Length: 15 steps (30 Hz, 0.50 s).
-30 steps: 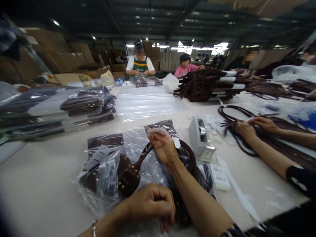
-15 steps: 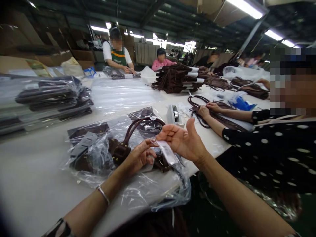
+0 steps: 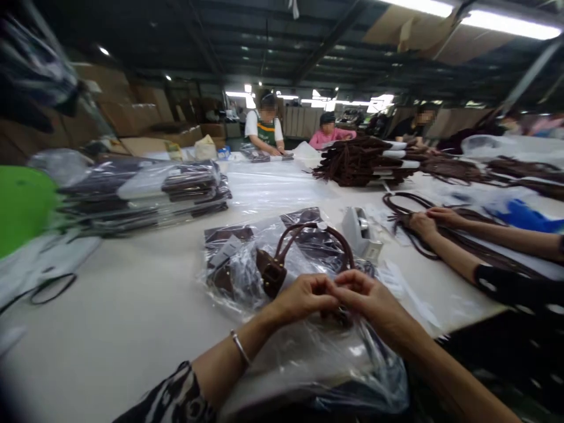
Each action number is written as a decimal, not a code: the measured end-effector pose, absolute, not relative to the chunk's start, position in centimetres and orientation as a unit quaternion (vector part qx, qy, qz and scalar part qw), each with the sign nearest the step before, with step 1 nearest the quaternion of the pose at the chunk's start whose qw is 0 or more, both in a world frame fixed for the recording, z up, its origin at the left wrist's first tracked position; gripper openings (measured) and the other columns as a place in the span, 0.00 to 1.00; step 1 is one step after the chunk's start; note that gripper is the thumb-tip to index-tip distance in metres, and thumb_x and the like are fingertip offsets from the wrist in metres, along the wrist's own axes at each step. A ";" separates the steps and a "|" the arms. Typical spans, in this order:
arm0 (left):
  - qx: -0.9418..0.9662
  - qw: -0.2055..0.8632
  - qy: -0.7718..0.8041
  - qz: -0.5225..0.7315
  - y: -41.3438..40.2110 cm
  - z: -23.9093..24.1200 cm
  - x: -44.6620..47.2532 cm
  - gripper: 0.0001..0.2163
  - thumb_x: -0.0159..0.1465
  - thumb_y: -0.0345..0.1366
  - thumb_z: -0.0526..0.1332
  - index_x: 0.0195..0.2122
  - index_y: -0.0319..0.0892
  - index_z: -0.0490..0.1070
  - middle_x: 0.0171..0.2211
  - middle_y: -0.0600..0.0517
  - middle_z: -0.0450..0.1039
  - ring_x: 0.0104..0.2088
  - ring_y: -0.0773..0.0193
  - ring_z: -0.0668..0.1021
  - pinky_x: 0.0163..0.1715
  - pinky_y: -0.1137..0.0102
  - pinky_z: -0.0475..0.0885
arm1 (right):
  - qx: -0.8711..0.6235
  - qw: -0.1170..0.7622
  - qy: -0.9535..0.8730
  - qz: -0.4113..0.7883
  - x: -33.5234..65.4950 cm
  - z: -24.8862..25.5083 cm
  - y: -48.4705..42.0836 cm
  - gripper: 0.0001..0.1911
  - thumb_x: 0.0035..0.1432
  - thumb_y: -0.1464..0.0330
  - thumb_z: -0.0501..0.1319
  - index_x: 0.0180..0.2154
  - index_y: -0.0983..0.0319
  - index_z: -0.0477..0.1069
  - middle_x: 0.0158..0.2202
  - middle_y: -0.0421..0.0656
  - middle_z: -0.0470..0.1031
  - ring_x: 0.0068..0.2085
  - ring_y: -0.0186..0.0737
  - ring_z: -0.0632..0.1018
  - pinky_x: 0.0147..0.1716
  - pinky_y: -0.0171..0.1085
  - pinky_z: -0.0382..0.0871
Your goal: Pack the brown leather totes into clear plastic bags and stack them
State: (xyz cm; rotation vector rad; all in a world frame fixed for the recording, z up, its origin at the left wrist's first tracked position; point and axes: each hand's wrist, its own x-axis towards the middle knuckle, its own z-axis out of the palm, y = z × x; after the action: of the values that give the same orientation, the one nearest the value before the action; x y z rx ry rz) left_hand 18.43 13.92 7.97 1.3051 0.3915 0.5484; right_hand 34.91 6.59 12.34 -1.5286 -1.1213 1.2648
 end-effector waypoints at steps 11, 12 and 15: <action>0.797 0.497 0.181 0.292 12.1 13.6 12.8 0.08 0.60 0.36 0.67 0.40 0.42 0.77 0.35 0.53 0.76 0.33 0.67 0.76 0.37 0.73 0.71 | -0.548 0.287 -0.623 0.479 35.6 9.9 5.5 0.15 0.48 0.54 0.70 0.27 0.60 0.80 0.36 0.45 0.79 0.40 0.47 0.78 0.41 0.38 0.71; 0.801 0.458 0.209 0.325 12.8 14.2 11.7 0.09 0.61 0.36 0.67 0.41 0.42 0.76 0.36 0.52 0.76 0.33 0.67 0.76 0.37 0.73 0.71 | -0.548 0.297 -0.619 0.478 35.4 9.9 5.3 0.15 0.49 0.54 0.70 0.26 0.60 0.80 0.37 0.45 0.79 0.41 0.47 0.78 0.42 0.39 0.71; 0.770 0.251 0.392 0.437 16.5 15.2 7.6 0.09 0.64 0.36 0.62 0.45 0.42 0.74 0.42 0.48 0.76 0.40 0.62 0.77 0.43 0.67 0.72 | -0.571 0.327 -0.560 0.503 35.7 10.2 4.4 0.19 0.47 0.51 0.70 0.27 0.60 0.79 0.38 0.47 0.80 0.39 0.45 0.77 0.38 0.38 0.71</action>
State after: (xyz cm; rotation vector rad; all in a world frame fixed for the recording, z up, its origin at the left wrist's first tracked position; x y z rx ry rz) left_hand 7.57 16.54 15.17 2.0946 1.0664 1.1881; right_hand 35.67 4.41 10.17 -1.4963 -1.4668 1.3185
